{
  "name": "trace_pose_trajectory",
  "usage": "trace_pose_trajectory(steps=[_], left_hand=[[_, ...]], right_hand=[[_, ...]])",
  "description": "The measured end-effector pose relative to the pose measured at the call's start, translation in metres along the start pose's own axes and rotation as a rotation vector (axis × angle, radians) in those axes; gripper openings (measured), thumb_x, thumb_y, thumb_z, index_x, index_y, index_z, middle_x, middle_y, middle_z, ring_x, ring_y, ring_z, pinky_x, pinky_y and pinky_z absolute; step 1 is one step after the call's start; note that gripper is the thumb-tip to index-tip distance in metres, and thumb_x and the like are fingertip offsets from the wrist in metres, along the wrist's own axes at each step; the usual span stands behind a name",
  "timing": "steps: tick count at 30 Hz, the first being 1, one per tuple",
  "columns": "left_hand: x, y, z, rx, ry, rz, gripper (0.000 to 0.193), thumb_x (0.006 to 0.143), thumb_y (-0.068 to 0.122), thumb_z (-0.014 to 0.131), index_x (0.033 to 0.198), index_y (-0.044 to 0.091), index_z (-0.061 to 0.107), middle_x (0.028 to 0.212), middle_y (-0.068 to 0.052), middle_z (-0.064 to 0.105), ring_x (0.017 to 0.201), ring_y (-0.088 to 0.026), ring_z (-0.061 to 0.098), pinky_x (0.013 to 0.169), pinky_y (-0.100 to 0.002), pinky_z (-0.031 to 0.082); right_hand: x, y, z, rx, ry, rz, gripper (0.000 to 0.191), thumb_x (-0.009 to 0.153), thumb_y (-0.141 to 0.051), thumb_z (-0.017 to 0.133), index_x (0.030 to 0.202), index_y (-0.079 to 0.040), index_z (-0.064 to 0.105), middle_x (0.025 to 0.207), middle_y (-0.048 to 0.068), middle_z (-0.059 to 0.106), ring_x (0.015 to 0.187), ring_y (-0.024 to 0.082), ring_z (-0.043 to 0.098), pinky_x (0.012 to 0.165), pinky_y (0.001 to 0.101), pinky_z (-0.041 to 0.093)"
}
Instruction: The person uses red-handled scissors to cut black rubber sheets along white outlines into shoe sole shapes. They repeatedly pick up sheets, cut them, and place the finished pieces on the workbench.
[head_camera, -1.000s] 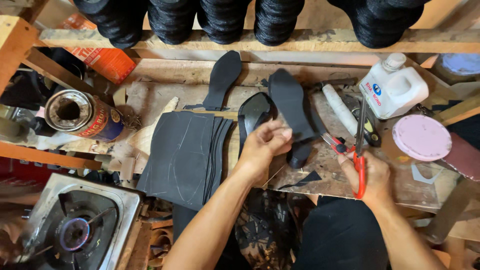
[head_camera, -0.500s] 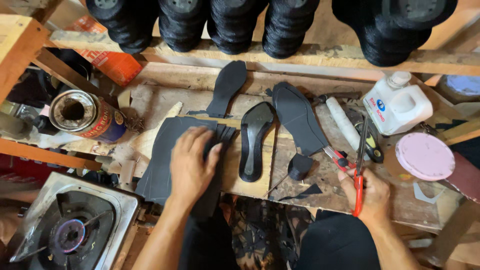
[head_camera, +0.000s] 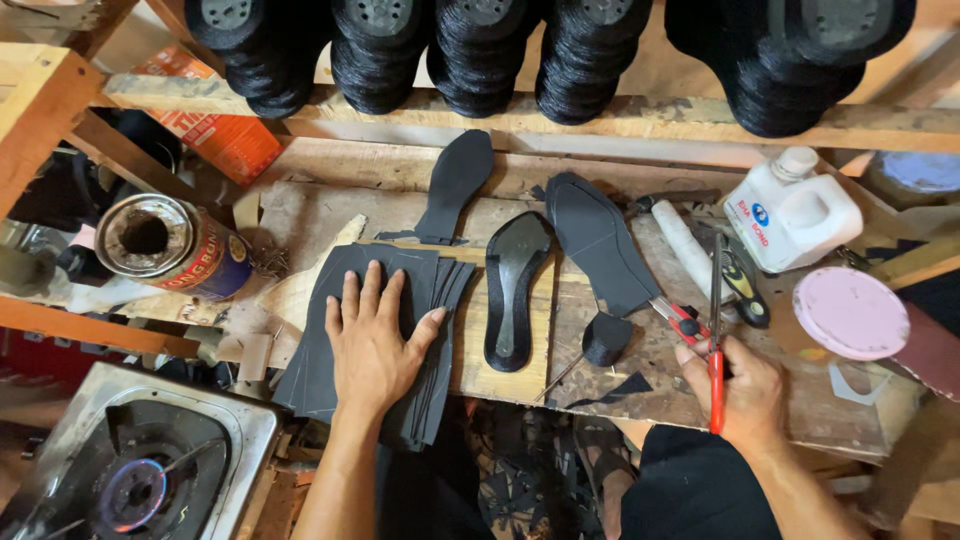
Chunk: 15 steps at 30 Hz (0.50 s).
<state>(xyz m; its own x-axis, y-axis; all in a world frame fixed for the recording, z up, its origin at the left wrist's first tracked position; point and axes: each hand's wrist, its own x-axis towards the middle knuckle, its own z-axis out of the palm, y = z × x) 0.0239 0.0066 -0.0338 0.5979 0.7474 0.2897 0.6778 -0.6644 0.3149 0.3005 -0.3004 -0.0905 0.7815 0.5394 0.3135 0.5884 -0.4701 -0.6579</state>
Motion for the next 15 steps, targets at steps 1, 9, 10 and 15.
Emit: trace_pose_trajectory(steps=[1, 9, 10, 15], left_hand=[[0.0, 0.0, -0.001, -0.002, 0.0, -0.001, 0.077, 0.09, 0.064, 0.058, 0.142, 0.007, 0.056, 0.156, -0.021, 0.041, 0.148, -0.042, 0.028, 0.118, -0.059, 0.016], [-0.002, -0.003, 0.002, -0.016, 0.002, 0.006, 0.077, 0.09, 0.064, 0.057, 0.142, 0.007, 0.056, 0.156, -0.021, 0.041, 0.148, -0.042, 0.028, 0.118, -0.059, 0.015], [-0.002, -0.003, 0.002, -0.013, 0.008, 0.011, 0.078, 0.09, 0.064, 0.057, 0.142, 0.006, 0.056, 0.156, -0.021, 0.041, 0.148, -0.042, 0.028, 0.118, -0.059, 0.015], [-0.002, -0.002, -0.002, -0.003, 0.011, 0.046, 0.077, 0.09, 0.062, 0.058, 0.141, 0.005, 0.057, 0.155, -0.023, 0.042, 0.146, -0.044, 0.029, 0.116, -0.061, 0.016]], right_hand=[[0.0, -0.001, 0.0, 0.03, 0.001, -0.007, 0.025, 0.084, -0.028, 0.08, 0.09, -0.006, 0.07, 0.068, 0.01, 0.066, 0.061, 0.019, 0.064, 0.063, 0.0346, 0.05], [0.004, -0.029, -0.007, 0.005, -0.046, 0.088, 0.029, 0.082, -0.034, 0.08, 0.089, -0.007, 0.071, 0.067, 0.011, 0.066, 0.059, 0.022, 0.063, 0.061, 0.0363, 0.05], [0.006, -0.035, -0.009, -0.027, -0.073, 0.147, 0.032, 0.081, -0.038, 0.079, 0.09, -0.007, 0.072, 0.066, 0.012, 0.065, 0.06, 0.026, 0.063, 0.061, 0.0385, 0.051], [0.033, -0.057, -0.025, -0.405, -0.352, 0.248, 0.054, 0.084, -0.063, 0.067, 0.09, -0.01, 0.075, 0.074, 0.019, 0.073, 0.076, 0.039, 0.07, 0.07, 0.0485, 0.053]])
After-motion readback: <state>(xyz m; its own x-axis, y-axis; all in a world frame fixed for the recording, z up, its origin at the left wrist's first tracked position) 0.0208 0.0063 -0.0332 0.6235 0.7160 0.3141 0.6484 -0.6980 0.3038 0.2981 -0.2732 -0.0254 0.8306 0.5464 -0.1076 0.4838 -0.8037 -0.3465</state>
